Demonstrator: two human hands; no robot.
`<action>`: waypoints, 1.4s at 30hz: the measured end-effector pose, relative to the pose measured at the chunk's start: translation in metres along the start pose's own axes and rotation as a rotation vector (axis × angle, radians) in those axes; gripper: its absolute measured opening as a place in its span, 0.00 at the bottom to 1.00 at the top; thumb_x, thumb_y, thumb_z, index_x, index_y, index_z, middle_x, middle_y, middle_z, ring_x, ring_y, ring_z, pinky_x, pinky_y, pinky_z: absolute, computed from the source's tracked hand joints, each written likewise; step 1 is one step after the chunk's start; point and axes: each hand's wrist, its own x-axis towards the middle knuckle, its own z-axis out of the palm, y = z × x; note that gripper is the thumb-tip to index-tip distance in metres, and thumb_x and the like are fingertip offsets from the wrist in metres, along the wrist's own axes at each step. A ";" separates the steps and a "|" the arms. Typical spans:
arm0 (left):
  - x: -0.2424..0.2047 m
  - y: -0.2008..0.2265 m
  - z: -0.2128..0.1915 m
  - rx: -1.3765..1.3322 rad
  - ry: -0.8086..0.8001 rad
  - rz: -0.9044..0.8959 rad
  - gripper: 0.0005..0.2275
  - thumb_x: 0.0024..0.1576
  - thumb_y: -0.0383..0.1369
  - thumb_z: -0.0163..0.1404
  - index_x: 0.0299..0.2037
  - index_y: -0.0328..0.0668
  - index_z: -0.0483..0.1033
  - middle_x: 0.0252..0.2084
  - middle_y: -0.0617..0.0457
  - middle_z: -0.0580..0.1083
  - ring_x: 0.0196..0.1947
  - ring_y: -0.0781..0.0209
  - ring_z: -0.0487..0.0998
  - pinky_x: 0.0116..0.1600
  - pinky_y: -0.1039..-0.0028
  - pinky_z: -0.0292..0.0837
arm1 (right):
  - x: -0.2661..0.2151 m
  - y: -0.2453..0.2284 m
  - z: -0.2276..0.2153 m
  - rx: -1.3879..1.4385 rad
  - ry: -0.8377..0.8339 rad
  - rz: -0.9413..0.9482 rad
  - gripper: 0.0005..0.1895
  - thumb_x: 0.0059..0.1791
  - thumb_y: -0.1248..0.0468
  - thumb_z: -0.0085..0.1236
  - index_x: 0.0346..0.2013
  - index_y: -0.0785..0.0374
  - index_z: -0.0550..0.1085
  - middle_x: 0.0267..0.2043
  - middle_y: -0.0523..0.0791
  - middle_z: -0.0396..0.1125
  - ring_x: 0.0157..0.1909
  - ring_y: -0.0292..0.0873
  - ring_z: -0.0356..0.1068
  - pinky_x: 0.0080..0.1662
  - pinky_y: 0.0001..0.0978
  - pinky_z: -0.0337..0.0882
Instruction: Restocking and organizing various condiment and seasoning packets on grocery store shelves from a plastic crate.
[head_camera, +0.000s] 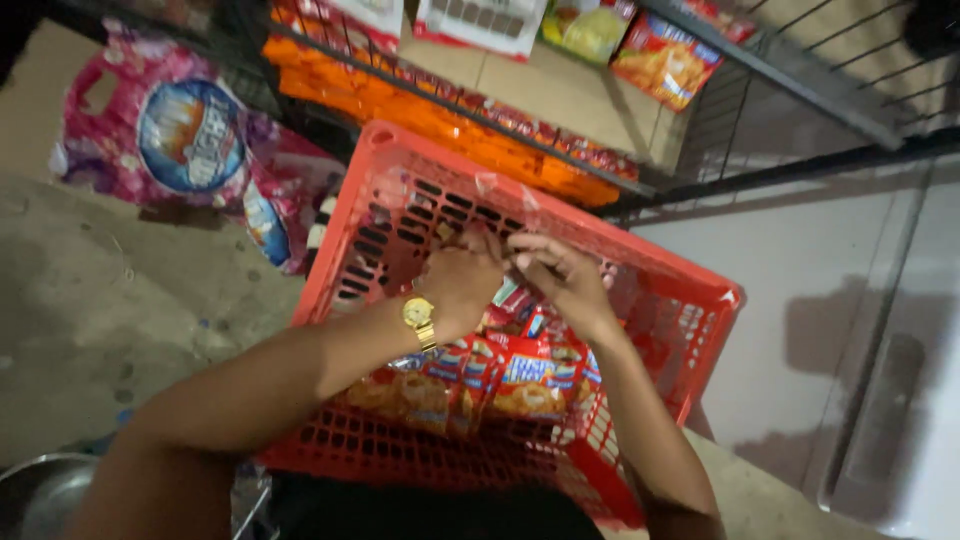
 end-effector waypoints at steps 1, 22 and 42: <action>0.004 -0.005 0.010 -0.189 0.070 0.043 0.20 0.52 0.28 0.54 0.51 0.21 0.67 0.49 0.27 0.71 0.37 0.38 0.81 0.33 0.57 0.80 | 0.000 0.000 -0.001 0.021 -0.012 0.010 0.15 0.56 0.67 0.55 0.58 0.64 0.73 0.49 0.43 0.74 0.52 0.34 0.72 0.55 0.28 0.72; -0.030 0.008 -0.090 -1.003 0.539 0.168 0.06 0.56 0.26 0.50 0.41 0.38 0.77 0.33 0.38 0.78 0.35 0.36 0.80 0.38 0.53 0.73 | -0.027 -0.024 -0.039 -0.025 -0.075 0.112 0.28 0.38 0.70 0.72 0.52 0.61 0.74 0.46 0.41 0.73 0.48 0.38 0.73 0.51 0.35 0.74; -0.019 0.016 -0.068 -1.523 0.233 0.104 0.14 0.61 0.39 0.55 0.47 0.35 0.80 0.36 0.53 0.77 0.38 0.70 0.74 0.45 0.74 0.72 | -0.053 0.004 0.000 0.041 0.108 0.006 0.16 0.46 0.63 0.65 0.47 0.66 0.78 0.40 0.42 0.77 0.41 0.34 0.75 0.45 0.32 0.75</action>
